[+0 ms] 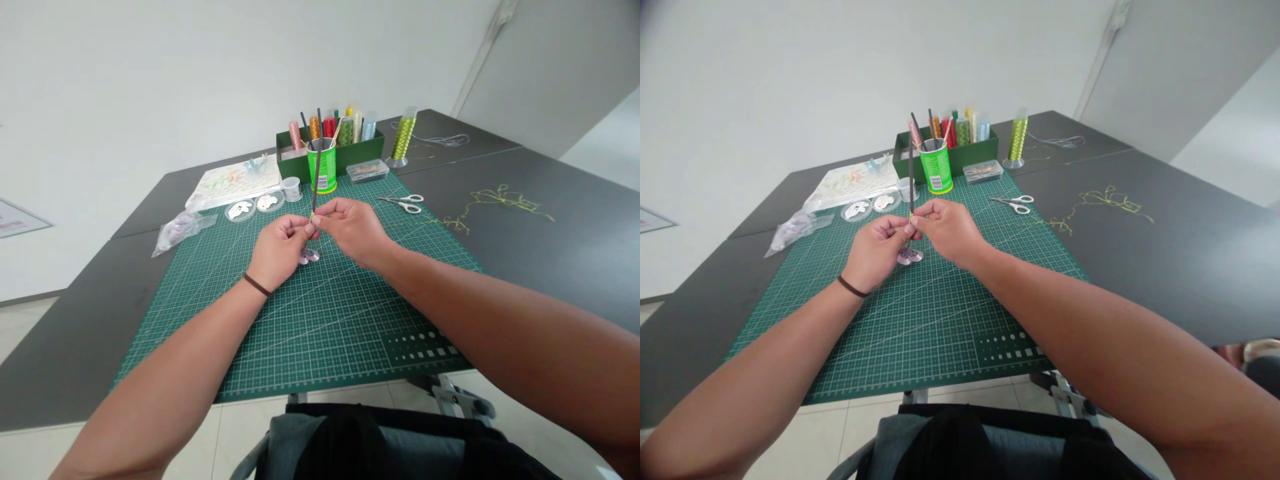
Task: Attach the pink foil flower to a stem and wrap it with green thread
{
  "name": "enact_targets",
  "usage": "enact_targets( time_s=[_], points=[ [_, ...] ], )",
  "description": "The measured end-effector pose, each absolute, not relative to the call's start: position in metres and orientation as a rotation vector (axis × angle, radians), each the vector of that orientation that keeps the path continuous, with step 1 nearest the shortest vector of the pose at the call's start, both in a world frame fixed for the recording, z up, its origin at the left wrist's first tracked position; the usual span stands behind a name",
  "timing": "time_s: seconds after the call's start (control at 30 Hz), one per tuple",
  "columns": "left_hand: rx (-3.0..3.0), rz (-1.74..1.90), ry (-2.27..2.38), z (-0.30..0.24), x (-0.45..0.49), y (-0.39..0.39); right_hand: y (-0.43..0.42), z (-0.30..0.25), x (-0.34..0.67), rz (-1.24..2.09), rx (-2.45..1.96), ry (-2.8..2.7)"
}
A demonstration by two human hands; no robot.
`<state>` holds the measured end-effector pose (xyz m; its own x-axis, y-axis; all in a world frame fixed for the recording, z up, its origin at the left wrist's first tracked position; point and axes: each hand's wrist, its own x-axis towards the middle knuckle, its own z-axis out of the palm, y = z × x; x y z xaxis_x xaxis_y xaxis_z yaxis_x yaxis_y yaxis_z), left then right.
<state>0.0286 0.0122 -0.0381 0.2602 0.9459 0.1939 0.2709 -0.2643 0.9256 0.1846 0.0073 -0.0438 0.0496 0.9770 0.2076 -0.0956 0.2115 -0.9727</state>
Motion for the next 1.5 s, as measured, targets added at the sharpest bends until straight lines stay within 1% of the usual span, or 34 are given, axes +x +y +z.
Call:
enact_targets(
  time_s=[0.2,0.4,0.57,0.73,0.93,1.2,1.5],
  points=[
    [1.671,1.064,1.092,-0.037,0.029,0.012,0.004,-0.043,0.185,1.074,-0.956,-1.206],
    [1.694,1.068,1.058,-0.038,0.029,0.013,0.002,-0.038,0.186,1.030,-1.007,-1.224],
    [1.715,1.077,1.153,-0.035,0.029,0.011,-0.003,-0.033,0.186,0.960,-1.113,-1.345],
    [1.801,1.104,1.213,-0.030,0.028,0.008,-0.003,-0.033,0.186,0.904,-1.129,-1.364],
    [1.785,1.092,1.201,-0.030,0.029,0.007,-0.003,-0.032,0.186,0.967,-1.100,-1.308],
    [1.754,1.071,1.068,-0.036,0.028,0.011,0.000,-0.035,0.184,1.077,-1.031,-1.250],
    [1.726,1.061,0.960,-0.042,0.023,0.016,0.001,-0.035,0.185,1.123,-1.025,-1.224]
  ],
)
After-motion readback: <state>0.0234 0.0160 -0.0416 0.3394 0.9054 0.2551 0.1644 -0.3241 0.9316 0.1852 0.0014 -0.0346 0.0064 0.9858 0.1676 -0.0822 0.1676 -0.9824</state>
